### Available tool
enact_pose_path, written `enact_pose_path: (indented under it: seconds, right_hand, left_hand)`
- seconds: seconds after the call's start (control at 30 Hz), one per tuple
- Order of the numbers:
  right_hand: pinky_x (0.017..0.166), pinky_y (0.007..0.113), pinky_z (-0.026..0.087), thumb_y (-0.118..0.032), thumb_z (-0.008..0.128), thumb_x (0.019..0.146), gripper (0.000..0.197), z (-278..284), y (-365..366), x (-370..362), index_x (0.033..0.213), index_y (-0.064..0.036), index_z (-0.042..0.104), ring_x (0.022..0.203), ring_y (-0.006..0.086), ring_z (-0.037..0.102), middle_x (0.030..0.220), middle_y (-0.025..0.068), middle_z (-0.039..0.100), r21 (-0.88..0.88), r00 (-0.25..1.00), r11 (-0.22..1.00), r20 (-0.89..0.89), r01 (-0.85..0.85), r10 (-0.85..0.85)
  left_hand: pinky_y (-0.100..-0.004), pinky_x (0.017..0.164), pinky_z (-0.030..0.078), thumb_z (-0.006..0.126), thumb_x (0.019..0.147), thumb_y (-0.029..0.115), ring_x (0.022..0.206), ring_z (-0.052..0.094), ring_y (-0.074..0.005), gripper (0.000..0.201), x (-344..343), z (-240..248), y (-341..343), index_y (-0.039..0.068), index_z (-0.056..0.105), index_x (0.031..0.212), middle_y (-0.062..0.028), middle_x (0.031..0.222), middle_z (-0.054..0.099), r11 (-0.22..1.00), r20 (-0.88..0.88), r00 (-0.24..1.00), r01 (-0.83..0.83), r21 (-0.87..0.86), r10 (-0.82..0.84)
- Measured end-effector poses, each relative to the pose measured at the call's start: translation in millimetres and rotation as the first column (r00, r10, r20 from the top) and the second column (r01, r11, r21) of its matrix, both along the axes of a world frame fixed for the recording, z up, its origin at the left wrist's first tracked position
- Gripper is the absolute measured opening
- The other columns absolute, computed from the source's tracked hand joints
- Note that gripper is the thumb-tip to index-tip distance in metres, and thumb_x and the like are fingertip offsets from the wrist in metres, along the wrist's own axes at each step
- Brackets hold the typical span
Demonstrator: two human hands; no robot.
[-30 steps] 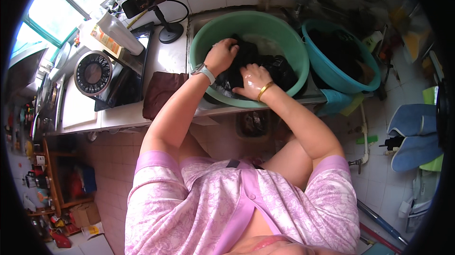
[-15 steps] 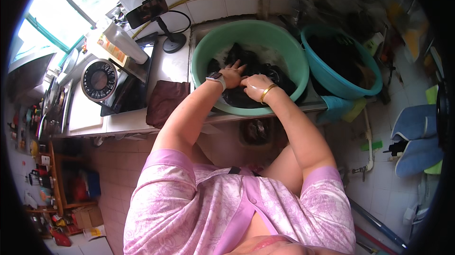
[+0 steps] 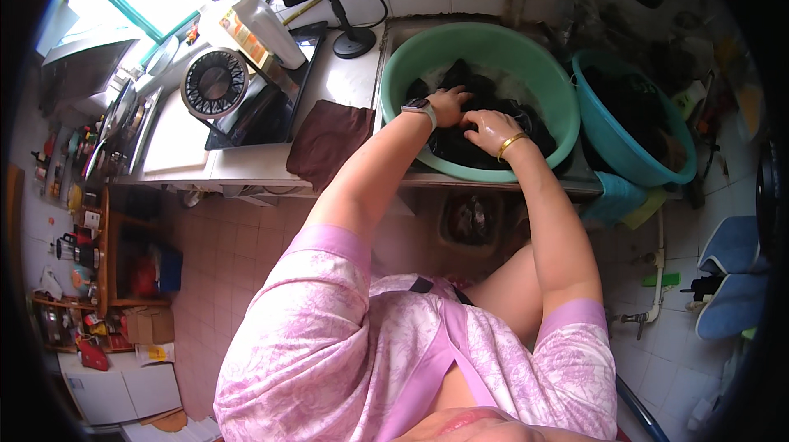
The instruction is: The person washes a dark garment by hand in a basin of soapy water, scrubbing the fabric and eventually rinsing it.
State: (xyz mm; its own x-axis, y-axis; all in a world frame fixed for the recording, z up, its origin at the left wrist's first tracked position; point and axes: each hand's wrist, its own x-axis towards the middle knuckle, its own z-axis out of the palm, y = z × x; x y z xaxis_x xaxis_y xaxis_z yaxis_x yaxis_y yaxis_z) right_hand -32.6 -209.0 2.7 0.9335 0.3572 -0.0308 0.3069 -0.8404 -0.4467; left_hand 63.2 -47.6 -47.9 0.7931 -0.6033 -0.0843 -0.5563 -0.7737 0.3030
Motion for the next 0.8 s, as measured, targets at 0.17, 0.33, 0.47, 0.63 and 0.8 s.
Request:
enact_pose_path:
  seconds: [0.17,0.33,0.47,0.63,0.8]
  right_hand:
    - [0.091,0.043,0.05,-0.027,0.067,0.084,0.024,4,7,-2,0.107,-0.0177,0.07,0.105,0.0324,0.063,0.108,0.0097,0.07,0.025,1.0,1.0,-0.021,0.016,-0.016]
    - [0.089,0.043,0.051,-0.026,0.069,0.081,0.025,0,-2,0,0.103,-0.0161,0.07,0.101,0.0322,0.064,0.103,0.0102,0.07,0.02,0.999,0.999,0.023,0.048,-0.048]
    - [0.086,0.042,0.051,-0.025,0.069,0.08,0.023,1,1,-2,0.1,-0.0135,0.069,0.098,0.032,0.064,0.1,0.0103,0.069,0.029,0.999,0.999,0.03,0.017,-0.018]
    - [0.087,0.043,0.051,-0.027,0.068,0.082,0.023,4,0,-7,0.101,-0.0147,0.069,0.101,0.0317,0.064,0.104,0.0111,0.068,0.006,0.998,1.0,0.062,0.002,-0.002]
    - [0.085,0.038,0.052,-0.026,0.072,0.083,0.034,7,-3,-1,0.11,-0.007,0.066,0.092,0.0301,0.067,0.099,0.0126,0.071,0.242,0.991,0.968,-0.128,0.066,-0.036]
  left_hand:
    - [-0.0472,0.11,0.038,0.07,0.079,0.036,0.132,0.043,-0.0428,0.072,5,-7,7,0.02,0.045,0.144,-0.0141,0.153,0.035,1.0,0.019,0.999,-0.028,-0.012,0.029]
    - [-0.0482,0.105,0.043,0.069,0.081,0.032,0.125,0.049,-0.0464,0.067,0,0,-5,0.016,0.047,0.142,-0.0178,0.151,0.037,1.0,0.057,0.998,0.029,-0.006,-0.029]
    - [-0.0485,0.101,0.046,0.068,0.083,0.03,0.121,0.052,-0.0469,0.064,-2,1,1,0.011,0.047,0.141,-0.0224,0.147,0.041,0.996,0.09,0.992,0.083,0.017,-0.084]
    - [-0.0487,0.102,0.045,0.065,0.085,0.04,0.12,0.052,-0.0481,0.066,0,12,5,0.009,0.048,0.14,-0.0251,0.146,0.041,0.992,0.027,0.991,0.129,0.007,-0.129]
    - [-0.0465,0.097,0.048,0.063,0.087,0.034,0.115,0.057,-0.0414,0.059,6,13,17,0.004,0.05,0.136,-0.0234,0.138,0.05,0.984,0.009,0.988,0.155,-0.091,-0.155]
